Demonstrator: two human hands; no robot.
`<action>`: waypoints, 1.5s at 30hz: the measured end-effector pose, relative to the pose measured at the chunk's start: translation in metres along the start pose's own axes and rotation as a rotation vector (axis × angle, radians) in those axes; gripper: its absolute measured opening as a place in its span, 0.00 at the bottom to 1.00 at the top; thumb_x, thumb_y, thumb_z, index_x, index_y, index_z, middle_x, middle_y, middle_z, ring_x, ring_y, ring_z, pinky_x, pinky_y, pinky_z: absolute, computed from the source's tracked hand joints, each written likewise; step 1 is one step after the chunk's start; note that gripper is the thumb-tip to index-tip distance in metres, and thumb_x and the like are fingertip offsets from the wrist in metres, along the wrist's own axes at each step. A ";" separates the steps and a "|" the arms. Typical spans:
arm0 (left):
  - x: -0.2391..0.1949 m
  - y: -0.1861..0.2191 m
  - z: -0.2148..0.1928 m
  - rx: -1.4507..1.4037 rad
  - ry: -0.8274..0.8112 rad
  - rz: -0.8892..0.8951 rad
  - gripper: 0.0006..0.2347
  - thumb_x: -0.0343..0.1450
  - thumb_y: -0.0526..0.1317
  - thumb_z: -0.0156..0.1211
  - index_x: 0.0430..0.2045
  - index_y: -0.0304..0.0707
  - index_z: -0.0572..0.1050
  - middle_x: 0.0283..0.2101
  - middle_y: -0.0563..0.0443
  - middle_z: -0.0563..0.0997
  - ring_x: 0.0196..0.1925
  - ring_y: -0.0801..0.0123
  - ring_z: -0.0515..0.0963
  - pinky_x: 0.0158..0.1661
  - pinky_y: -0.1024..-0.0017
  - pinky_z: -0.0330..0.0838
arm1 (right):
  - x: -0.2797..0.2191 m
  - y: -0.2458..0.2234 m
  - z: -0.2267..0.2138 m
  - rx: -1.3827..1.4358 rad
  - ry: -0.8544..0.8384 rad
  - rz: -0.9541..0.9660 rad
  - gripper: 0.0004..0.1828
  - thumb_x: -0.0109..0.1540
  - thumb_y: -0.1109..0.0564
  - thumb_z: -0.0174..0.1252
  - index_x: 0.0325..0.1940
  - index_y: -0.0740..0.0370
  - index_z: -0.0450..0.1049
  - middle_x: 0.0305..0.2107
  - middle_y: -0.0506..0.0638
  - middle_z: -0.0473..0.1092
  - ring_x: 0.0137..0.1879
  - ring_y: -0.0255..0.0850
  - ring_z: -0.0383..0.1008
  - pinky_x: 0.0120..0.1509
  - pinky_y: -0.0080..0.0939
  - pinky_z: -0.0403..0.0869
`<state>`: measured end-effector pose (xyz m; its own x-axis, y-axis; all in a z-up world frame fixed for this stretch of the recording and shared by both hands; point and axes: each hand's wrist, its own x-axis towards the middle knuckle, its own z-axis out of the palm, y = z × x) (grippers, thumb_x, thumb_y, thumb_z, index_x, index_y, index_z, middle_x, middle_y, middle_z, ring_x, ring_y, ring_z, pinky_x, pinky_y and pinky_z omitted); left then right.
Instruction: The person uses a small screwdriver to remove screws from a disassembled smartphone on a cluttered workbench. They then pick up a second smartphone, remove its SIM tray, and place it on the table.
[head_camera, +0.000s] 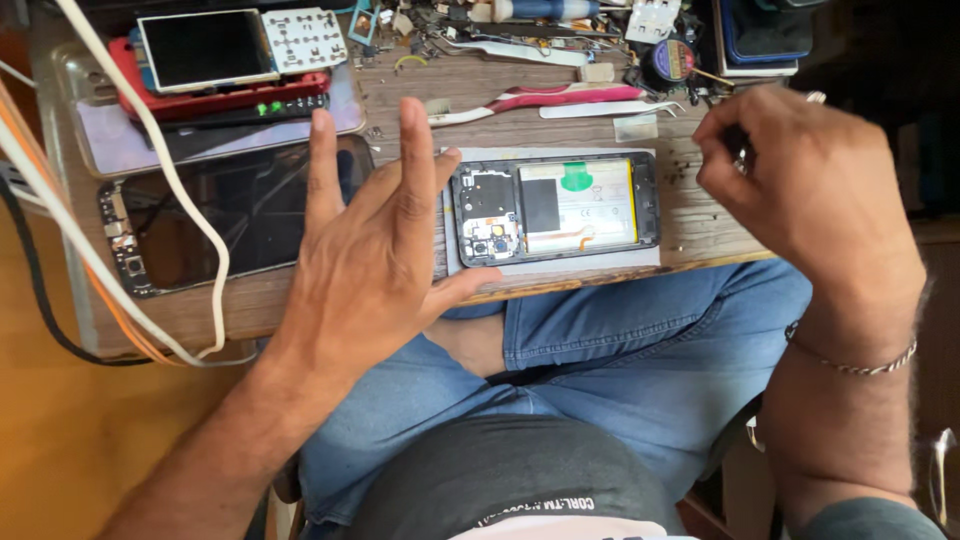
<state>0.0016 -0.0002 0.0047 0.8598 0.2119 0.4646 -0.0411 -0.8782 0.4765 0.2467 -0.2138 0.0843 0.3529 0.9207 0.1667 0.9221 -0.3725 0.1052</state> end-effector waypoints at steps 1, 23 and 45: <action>0.000 0.000 0.001 0.003 -0.002 -0.002 0.62 0.59 0.54 0.81 0.71 0.25 0.30 0.56 0.39 0.82 0.63 0.53 0.78 0.73 0.36 0.34 | 0.000 0.002 -0.002 -0.002 0.029 -0.006 0.03 0.64 0.60 0.64 0.40 0.60 0.78 0.32 0.52 0.74 0.34 0.49 0.75 0.40 0.47 0.73; 0.001 0.002 -0.003 -0.027 0.062 0.009 0.63 0.57 0.53 0.81 0.73 0.30 0.28 0.53 0.42 0.77 0.55 0.56 0.78 0.73 0.37 0.40 | 0.071 -0.100 0.013 0.361 -0.059 -0.323 0.09 0.61 0.55 0.63 0.41 0.61 0.73 0.34 0.52 0.73 0.38 0.54 0.76 0.38 0.52 0.72; -0.003 -0.001 0.001 -0.040 0.075 0.016 0.63 0.56 0.54 0.81 0.73 0.29 0.30 0.49 0.44 0.77 0.53 0.58 0.78 0.74 0.37 0.39 | 0.057 -0.076 0.012 0.152 0.035 -0.258 0.09 0.66 0.56 0.62 0.42 0.64 0.71 0.27 0.53 0.71 0.31 0.50 0.74 0.36 0.48 0.72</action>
<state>-0.0003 0.0000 0.0020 0.8187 0.2309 0.5257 -0.0760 -0.8640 0.4978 0.1988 -0.1318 0.0740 0.1002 0.9772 0.1871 0.9948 -0.1021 0.0005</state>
